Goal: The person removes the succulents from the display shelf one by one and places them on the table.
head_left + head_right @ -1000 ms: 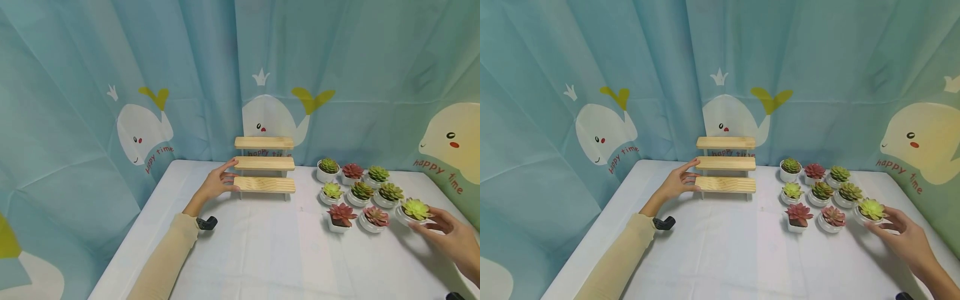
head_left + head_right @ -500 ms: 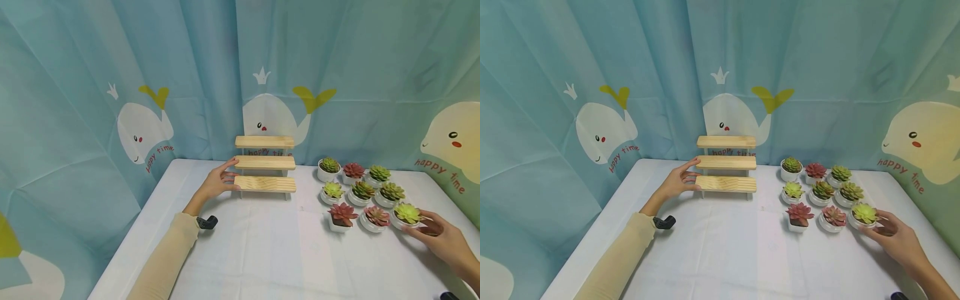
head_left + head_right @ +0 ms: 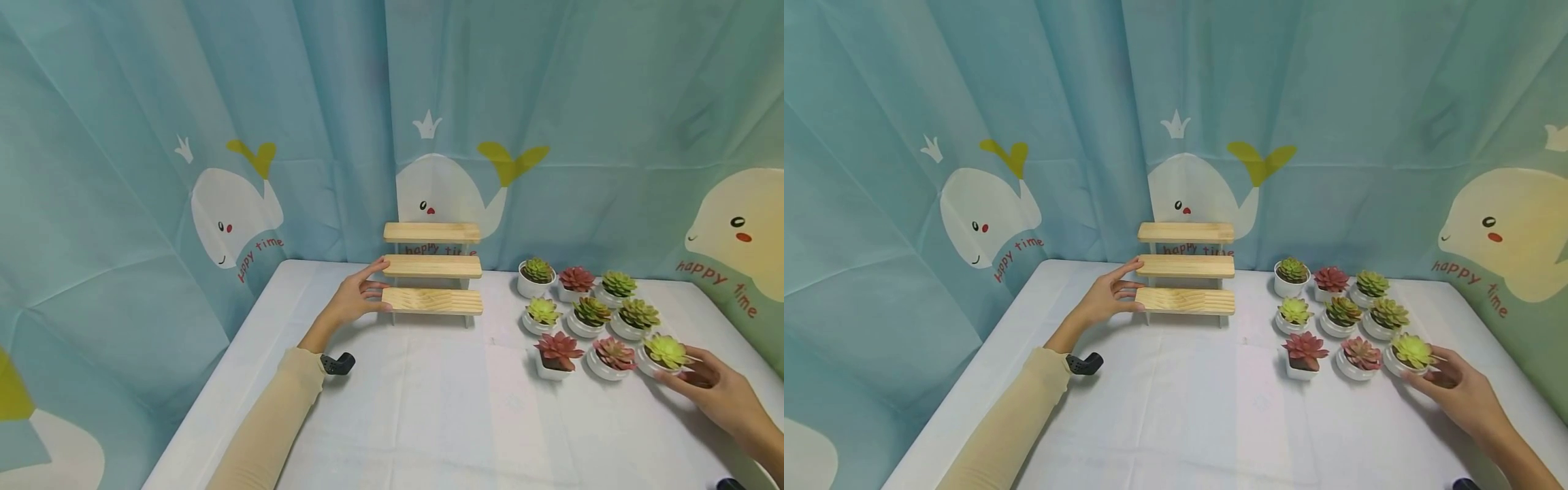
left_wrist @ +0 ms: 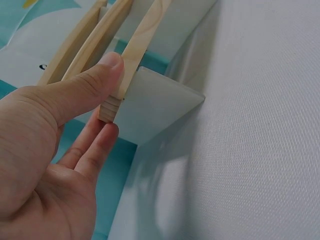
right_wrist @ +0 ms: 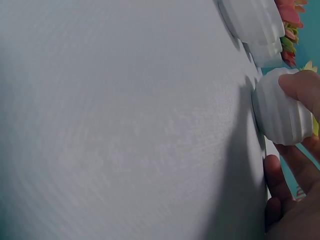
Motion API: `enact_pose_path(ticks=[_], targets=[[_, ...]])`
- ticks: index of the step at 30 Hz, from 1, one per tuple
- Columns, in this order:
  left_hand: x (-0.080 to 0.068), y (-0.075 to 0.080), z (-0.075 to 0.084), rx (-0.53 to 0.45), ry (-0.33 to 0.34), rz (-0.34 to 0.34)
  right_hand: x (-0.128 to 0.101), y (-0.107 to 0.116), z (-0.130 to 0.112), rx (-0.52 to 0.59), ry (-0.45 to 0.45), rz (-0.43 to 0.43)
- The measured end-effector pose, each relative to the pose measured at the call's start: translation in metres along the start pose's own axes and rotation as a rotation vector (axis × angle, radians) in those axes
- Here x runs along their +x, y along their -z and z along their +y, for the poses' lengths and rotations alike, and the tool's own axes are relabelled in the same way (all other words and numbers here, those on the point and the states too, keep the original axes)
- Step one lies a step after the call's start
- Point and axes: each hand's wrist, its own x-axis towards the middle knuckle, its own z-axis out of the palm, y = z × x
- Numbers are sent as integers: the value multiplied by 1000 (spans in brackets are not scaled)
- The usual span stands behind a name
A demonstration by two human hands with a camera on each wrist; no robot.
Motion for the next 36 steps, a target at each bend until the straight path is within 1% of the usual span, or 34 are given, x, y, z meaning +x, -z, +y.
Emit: enact_pose_path(ticks=[3,15,24,27,31,33,36], targets=[[-1,-1,0,2,5,4,0,1,-2,-1,-13,-23],[-1,-2,0,18,6,-4,-2,2,2,-10,-17,-57],[0,0,3,41,13,-17,1,7,1,-28,31,-102],[1,1,4,43,8,-25,1,8,0,-34,49,-100],[2,3,5,54,17,-24,1,10,0,-10,91,-78],[2,3,6,65,6,-26,1,11,-1,-1,110,-71],[3,4,6,77,-10,-31,3,17,-4,-17,116,-95]])
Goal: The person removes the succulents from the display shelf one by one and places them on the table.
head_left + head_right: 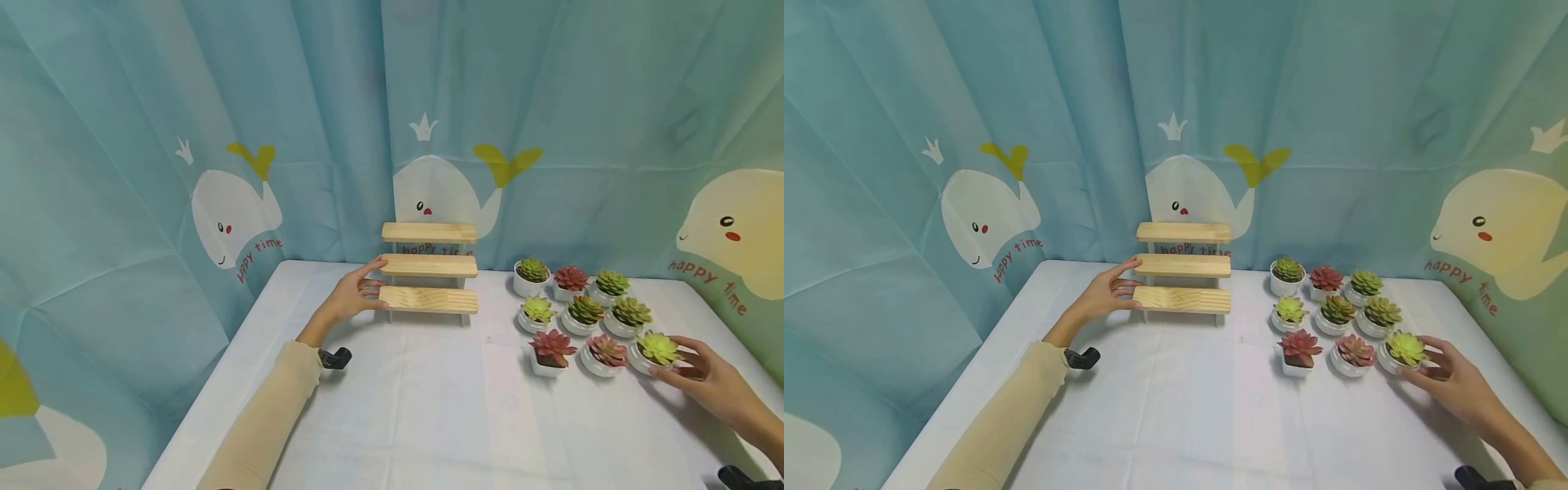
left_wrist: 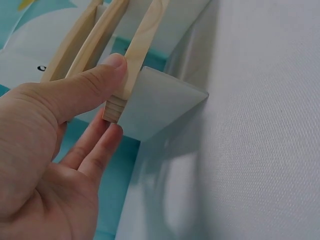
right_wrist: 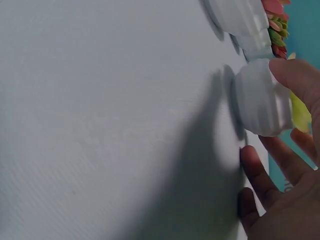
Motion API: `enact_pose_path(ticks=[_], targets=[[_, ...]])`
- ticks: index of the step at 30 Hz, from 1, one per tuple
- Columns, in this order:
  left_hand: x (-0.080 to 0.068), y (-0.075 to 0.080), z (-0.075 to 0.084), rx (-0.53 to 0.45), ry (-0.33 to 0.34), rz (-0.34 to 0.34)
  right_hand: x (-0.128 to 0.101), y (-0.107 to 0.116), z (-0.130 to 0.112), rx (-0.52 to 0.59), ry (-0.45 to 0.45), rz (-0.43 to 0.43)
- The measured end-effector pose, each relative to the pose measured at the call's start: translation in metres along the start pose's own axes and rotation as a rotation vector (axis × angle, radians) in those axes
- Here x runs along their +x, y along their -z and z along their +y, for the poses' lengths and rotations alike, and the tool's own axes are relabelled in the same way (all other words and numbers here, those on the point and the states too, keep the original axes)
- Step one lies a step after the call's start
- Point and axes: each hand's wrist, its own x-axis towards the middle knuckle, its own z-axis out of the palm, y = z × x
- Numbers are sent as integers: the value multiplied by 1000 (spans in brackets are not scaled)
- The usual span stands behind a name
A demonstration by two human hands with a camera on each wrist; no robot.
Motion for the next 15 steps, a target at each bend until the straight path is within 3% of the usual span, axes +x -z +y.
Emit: enact_pose_path(ticks=[7,10,15], targets=[[0,3,3,38,9,6,3,18,-5,-5,39,-97],[-1,7,8,55,23,24,2,24,-5,7,108,-86],[-5,15,20,90,-11,40,0,32,-6,24,245,-36]])
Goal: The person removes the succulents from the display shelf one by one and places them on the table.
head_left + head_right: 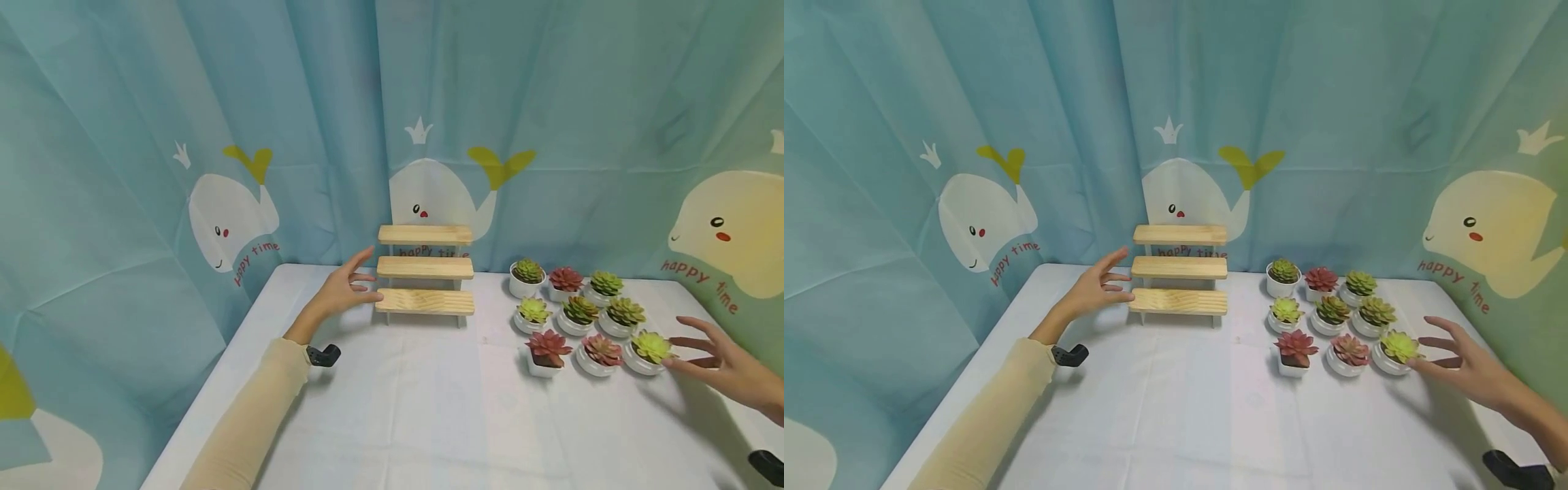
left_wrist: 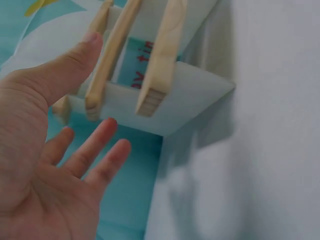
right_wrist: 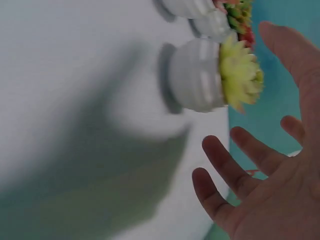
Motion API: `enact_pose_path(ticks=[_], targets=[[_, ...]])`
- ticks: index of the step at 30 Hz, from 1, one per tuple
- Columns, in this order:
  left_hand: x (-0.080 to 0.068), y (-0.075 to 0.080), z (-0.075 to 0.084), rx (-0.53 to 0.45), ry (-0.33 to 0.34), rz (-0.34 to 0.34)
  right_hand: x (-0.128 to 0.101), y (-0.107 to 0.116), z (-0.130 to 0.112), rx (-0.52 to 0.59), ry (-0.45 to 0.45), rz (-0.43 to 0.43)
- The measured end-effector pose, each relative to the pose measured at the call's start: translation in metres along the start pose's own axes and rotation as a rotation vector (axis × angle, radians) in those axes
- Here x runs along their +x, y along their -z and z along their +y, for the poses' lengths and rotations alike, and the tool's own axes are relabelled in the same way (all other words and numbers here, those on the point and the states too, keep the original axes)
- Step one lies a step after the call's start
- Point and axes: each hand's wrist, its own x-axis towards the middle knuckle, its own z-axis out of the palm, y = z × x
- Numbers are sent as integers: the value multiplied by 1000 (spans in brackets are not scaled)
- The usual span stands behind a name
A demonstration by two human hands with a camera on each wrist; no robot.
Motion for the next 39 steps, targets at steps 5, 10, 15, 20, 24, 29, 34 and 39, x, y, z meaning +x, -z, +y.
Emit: enact_pose_path(ticks=[5,10,15,20,24,29,34,39], targets=[[-3,10,9,61,-11,11,5,11,-14,-58,-13,-17],[-6,16,18,123,-19,30,9,17,-28,-77,-14,-1],[-8,16,25,168,-26,28,14,21,-39,-79,38,41],[-8,17,32,229,-23,27,21,24,-52,-112,71,66],[-6,22,39,305,-45,27,29,25,-66,-151,113,97],[-6,27,51,442,-96,38,39,26,-86,-275,233,176],[-8,26,62,573,-122,68,49,20,-110,-494,257,237],[-6,18,67,730,-118,109,60,11,-128,-559,302,227]])
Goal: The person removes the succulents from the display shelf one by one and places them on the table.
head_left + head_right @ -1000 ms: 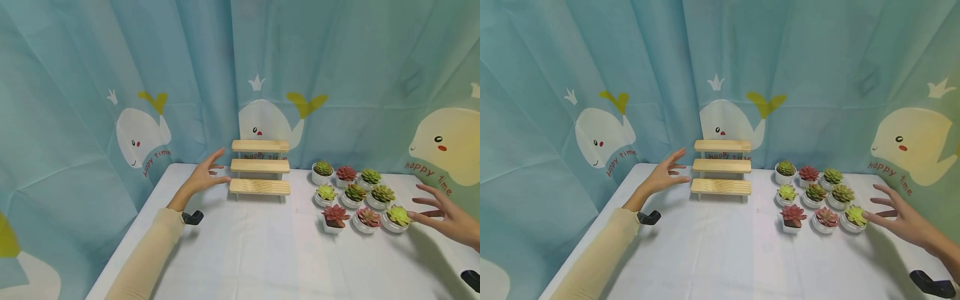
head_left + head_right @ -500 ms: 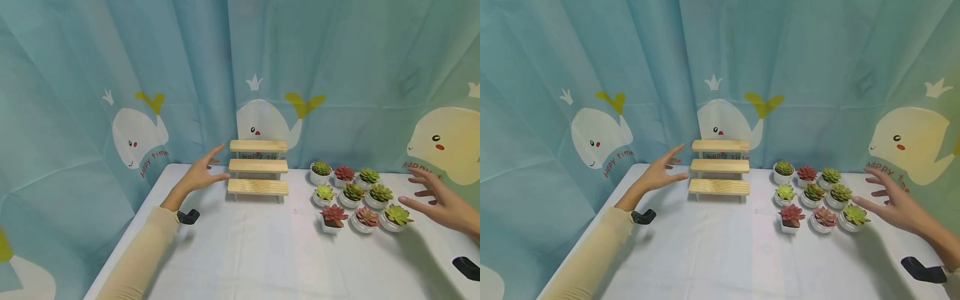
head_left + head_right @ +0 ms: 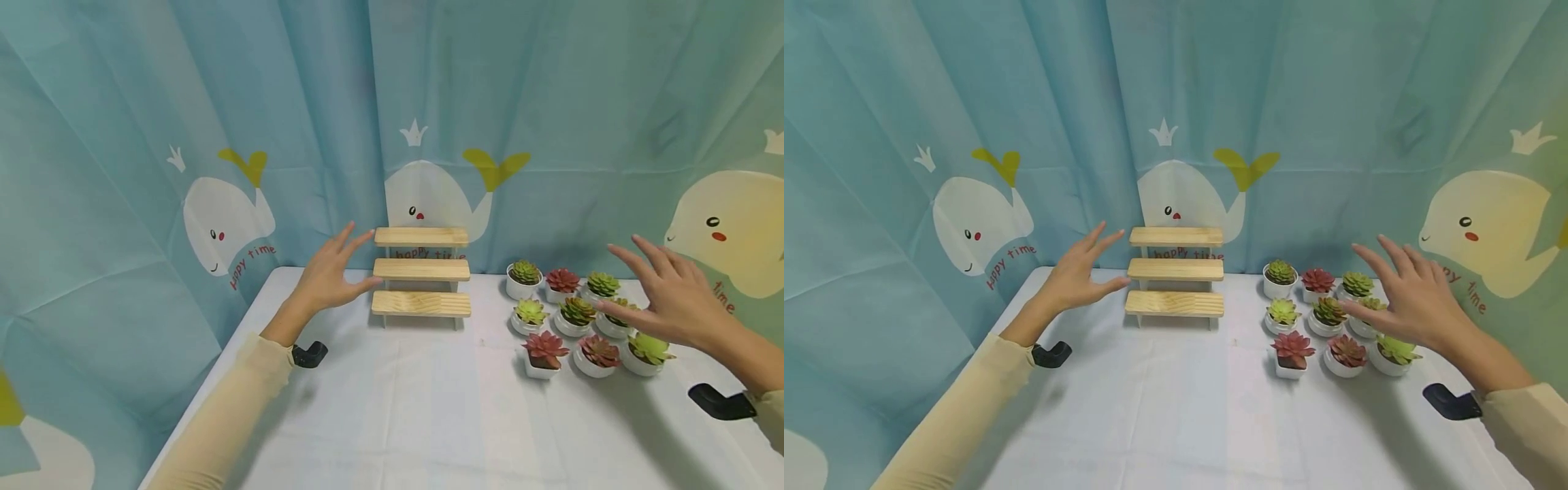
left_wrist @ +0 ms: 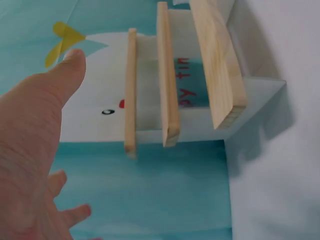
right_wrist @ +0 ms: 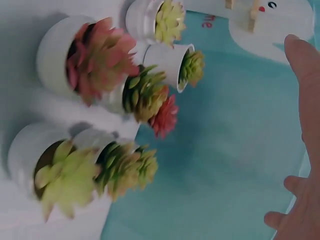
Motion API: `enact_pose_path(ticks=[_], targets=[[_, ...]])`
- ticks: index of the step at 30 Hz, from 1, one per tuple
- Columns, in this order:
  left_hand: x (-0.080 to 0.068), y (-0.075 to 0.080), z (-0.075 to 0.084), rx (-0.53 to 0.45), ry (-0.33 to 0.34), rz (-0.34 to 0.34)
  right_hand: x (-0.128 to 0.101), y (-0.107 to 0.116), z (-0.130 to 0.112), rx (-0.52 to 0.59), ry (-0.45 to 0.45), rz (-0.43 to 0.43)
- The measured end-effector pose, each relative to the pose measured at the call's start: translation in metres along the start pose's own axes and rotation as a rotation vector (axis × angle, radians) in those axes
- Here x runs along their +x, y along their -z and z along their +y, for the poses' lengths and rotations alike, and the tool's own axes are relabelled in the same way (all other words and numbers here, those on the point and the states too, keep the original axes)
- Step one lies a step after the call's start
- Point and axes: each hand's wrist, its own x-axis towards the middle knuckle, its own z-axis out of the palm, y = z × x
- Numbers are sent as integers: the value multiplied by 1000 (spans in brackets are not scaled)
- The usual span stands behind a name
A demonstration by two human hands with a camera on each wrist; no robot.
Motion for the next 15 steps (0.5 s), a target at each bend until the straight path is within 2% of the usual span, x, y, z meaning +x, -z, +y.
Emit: enact_pose_path(ticks=[4,11,15], targets=[[5,-6,8,128,18,13,14,-3,-12,-4,28,-33],[16,-20,22,313,56,19,35,-18,-36,-15,16,-108],[19,-29,26,363,85,-3,42,-27,-46,-18,15,-127]])
